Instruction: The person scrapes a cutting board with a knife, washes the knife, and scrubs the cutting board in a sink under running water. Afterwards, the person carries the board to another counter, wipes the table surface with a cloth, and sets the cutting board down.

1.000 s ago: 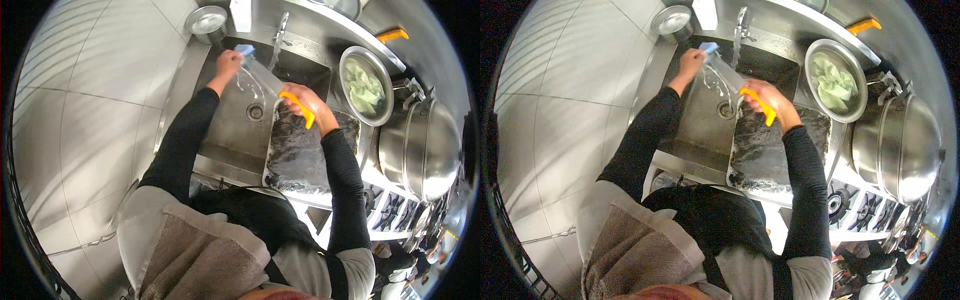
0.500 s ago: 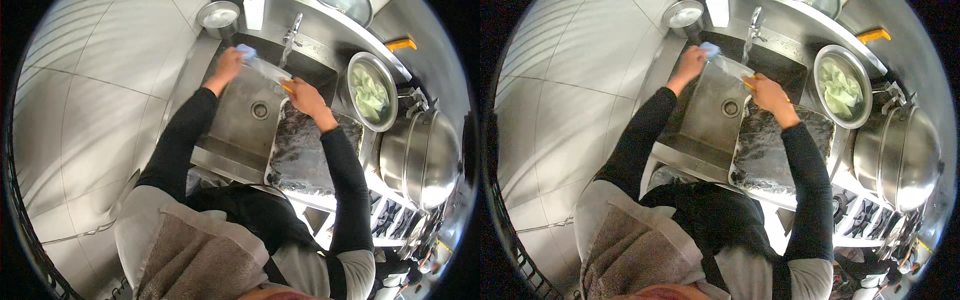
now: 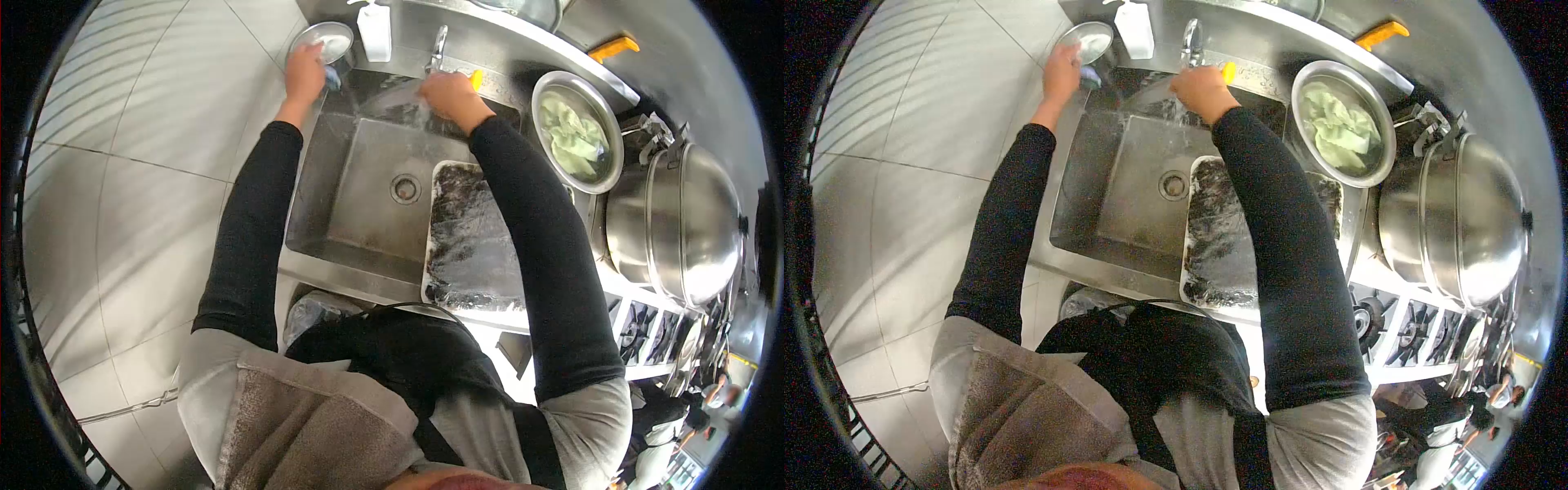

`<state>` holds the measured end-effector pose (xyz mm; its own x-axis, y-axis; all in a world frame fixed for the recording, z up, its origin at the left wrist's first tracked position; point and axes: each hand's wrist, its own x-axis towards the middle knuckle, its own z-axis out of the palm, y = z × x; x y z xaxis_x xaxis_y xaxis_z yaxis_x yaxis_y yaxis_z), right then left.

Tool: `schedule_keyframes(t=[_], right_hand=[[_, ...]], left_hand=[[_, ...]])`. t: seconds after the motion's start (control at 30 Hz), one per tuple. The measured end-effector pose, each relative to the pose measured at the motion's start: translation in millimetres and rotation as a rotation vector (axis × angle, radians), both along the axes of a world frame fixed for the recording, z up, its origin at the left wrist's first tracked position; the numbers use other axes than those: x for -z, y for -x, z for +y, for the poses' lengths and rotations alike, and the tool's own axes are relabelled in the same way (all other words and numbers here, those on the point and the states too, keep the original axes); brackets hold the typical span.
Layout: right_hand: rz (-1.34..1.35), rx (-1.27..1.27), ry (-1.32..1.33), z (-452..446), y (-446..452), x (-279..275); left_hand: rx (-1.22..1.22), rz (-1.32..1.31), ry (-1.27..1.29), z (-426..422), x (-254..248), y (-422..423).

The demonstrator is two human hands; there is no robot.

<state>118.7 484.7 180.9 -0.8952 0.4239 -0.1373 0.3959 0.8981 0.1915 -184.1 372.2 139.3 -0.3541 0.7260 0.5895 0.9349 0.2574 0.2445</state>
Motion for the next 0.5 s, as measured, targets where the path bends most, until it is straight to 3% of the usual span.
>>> schedule_keyframes(t=[0.07, 0.17, 0.27, 0.37, 0.43, 0.5], right_hand=[[0.102, 0.013, 0.041, -2.8, 10.3, -10.3], [0.072, 0.085, 0.147, 4.0, 17.9, -12.3], [0.177, 0.227, 0.224, 5.7, 8.5, -10.4], [0.303, 0.240, 0.261, -6.6, -14.5, -7.1], [0.360, 0.345, 0.361, -13.6, -21.9, 12.1], [0.443, 0.469, 0.430, -29.8, -31.9, 20.0]], left_hand=[[0.013, -0.018, 0.034, -7.8, 19.4, -2.4], [-0.234, 0.085, -0.191, -27.5, 28.2, -13.8], [-0.129, -0.517, -0.316, -32.6, 56.7, -45.0], [0.010, -1.761, 0.032, -34.0, 49.1, -149.9], [0.180, -2.280, 0.130, -16.2, 41.7, -198.6], [0.278, -2.294, -0.042, 18.2, 60.6, -211.6]])
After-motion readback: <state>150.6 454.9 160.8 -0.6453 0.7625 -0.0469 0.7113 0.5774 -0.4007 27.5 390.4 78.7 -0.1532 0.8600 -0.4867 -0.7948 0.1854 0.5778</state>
